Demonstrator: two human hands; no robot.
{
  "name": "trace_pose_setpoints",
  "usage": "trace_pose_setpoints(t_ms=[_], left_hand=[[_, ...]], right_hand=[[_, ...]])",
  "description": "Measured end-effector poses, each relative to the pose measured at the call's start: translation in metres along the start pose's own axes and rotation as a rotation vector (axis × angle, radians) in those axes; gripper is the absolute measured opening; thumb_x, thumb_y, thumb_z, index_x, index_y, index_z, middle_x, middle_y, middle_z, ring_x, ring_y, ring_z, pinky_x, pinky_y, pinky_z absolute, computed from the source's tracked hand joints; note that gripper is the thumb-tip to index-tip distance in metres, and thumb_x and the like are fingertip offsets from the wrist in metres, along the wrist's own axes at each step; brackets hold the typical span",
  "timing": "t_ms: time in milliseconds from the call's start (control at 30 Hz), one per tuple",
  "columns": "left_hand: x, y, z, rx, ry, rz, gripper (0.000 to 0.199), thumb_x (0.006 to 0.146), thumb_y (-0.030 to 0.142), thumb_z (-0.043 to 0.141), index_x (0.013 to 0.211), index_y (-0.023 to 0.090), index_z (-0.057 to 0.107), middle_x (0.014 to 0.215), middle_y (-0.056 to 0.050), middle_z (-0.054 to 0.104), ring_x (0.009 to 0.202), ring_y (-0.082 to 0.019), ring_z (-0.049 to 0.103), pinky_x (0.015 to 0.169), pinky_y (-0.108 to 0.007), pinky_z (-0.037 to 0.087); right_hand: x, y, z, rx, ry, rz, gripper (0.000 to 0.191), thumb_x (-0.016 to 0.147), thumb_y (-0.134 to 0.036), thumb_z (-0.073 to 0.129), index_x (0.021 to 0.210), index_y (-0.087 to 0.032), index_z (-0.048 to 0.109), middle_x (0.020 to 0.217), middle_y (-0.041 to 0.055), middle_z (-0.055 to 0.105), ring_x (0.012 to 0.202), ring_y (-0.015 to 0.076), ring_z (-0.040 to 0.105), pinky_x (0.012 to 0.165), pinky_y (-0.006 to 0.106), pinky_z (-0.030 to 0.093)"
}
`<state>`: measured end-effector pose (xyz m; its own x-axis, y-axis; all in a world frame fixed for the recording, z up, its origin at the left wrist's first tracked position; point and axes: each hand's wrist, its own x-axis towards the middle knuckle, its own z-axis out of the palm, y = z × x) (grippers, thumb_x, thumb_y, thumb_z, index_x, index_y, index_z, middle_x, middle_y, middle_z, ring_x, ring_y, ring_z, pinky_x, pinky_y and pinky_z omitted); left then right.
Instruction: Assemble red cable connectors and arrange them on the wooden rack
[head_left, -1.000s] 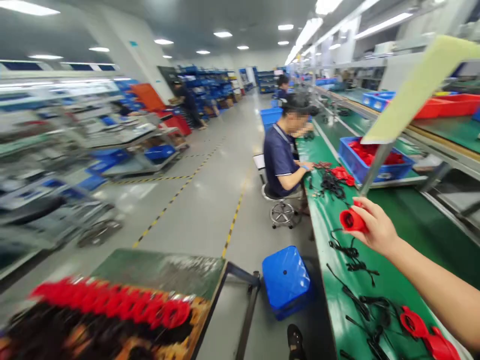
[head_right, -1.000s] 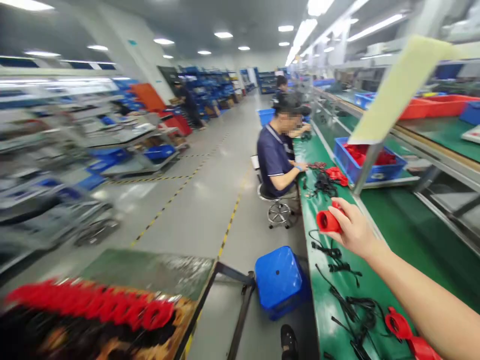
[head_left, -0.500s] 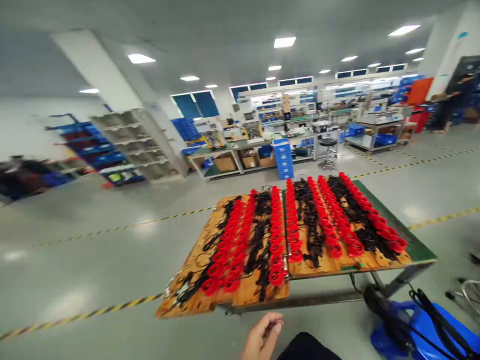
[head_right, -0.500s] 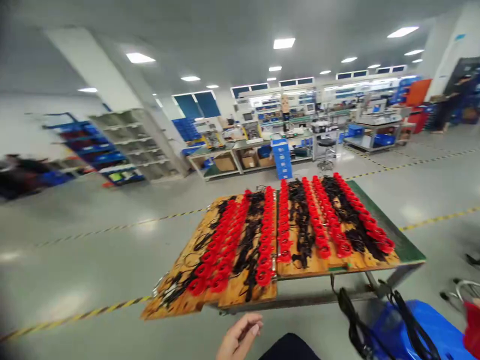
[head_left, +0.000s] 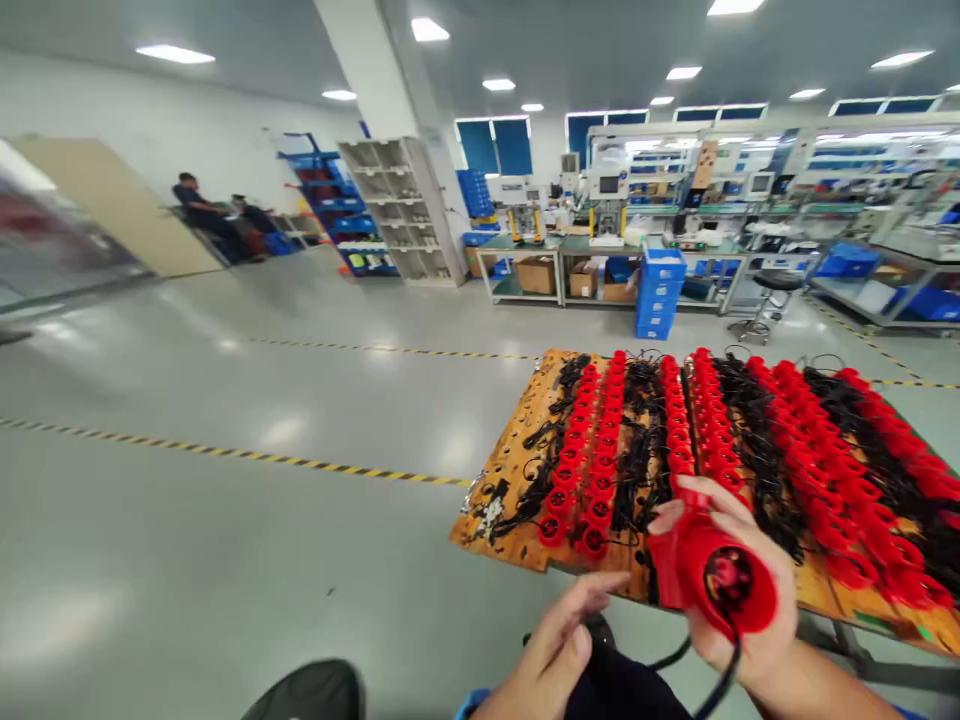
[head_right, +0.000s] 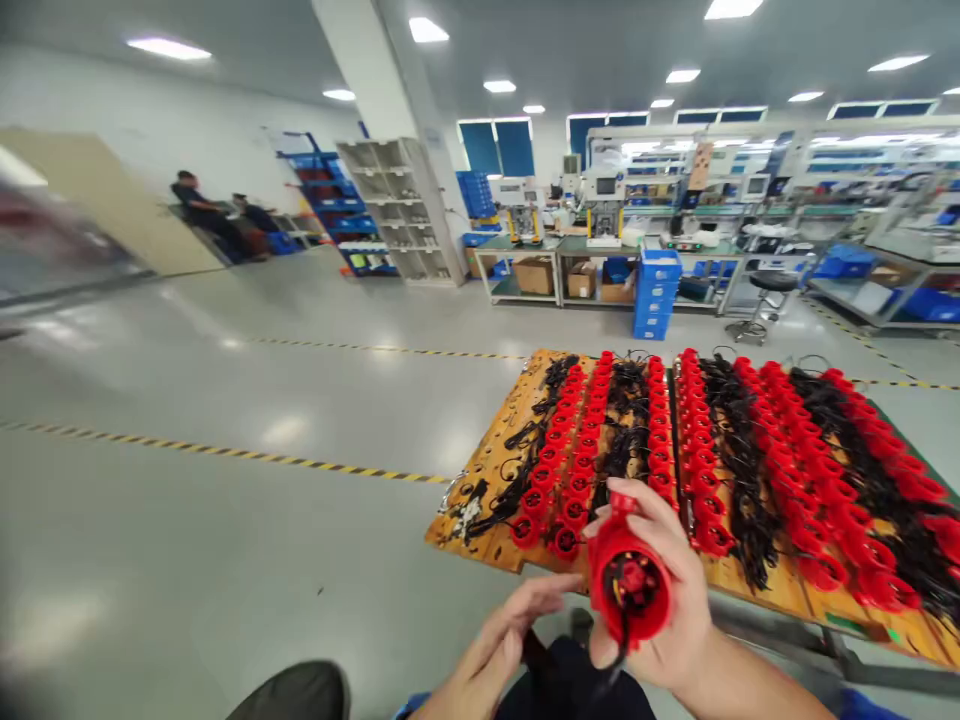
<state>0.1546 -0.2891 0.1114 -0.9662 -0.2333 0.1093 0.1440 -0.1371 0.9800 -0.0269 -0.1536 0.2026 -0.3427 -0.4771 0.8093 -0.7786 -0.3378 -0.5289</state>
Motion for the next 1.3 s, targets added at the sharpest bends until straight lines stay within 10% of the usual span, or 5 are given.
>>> trace_pose_setpoints(t_ms=[200, 433, 700, 1067, 1300], left_hand=[[-0.009, 0.000, -0.067, -0.209, 0.082, -0.146, 0.064, 0.096, 0.069, 0.051, 0.136, 0.020, 0.059, 0.117, -0.015, 0.071, 0.098, -0.027, 0.072, 0.089, -0.043, 0.057], [-0.055, -0.005, -0.210, 0.311, 0.552, 0.069, 0.063, 0.096, 0.058, 0.061, 0.147, 0.023, 0.051, 0.155, -0.020, 0.047, 0.139, -0.035, 0.050, 0.103, -0.043, 0.052], [-0.098, 0.073, -0.387, 0.575, 0.302, 0.058, 0.067, 0.095, 0.044, 0.068, 0.156, 0.029, 0.043, 0.160, -0.013, 0.045, 0.149, -0.030, 0.041, 0.126, -0.050, 0.034], [-0.060, 0.099, -0.512, 0.335, 0.123, -0.153, 0.059, 0.080, 0.030, 0.086, 0.135, 0.028, 0.065, 0.148, -0.010, 0.059, 0.135, -0.032, 0.056, 0.119, -0.047, 0.042], [0.015, 0.094, -0.583, 0.578, 0.019, -0.064, 0.040, 0.091, 0.034, 0.074, 0.129, 0.030, 0.062, 0.153, -0.010, 0.053, 0.143, -0.031, 0.048, 0.120, -0.050, 0.042]], right_hand=[[0.008, 0.043, 0.118, 0.259, -0.161, 0.103, 0.053, 0.099, -0.038, 0.062, 0.147, -0.022, 0.047, 0.144, 0.0194, 0.057, 0.139, 0.0375, 0.052, 0.106, 0.058, 0.054], [0.007, 0.060, 0.266, 0.405, -0.322, 0.265, 0.056, 0.094, -0.044, 0.070, 0.145, -0.026, 0.056, 0.142, 0.0154, 0.061, 0.131, 0.0347, 0.060, 0.107, 0.044, 0.056], [0.012, 0.043, 0.452, 0.644, -0.385, 0.590, 0.054, 0.096, -0.056, 0.065, 0.140, -0.025, 0.059, 0.121, 0.0123, 0.070, 0.104, 0.0256, 0.069, 0.091, 0.037, 0.059], [0.057, 0.063, 0.547, 0.769, -0.440, 0.665, 0.056, 0.088, -0.065, 0.070, 0.121, -0.021, 0.066, 0.097, 0.0039, 0.061, 0.082, 0.0168, 0.055, 0.076, 0.028, 0.050], [0.091, 0.148, 0.579, 0.411, -0.287, 0.420, 0.089, 0.081, -0.075, 0.073, 0.150, -0.025, 0.046, 0.120, 0.0120, 0.064, 0.086, 0.0196, 0.063, 0.080, 0.033, 0.055]])
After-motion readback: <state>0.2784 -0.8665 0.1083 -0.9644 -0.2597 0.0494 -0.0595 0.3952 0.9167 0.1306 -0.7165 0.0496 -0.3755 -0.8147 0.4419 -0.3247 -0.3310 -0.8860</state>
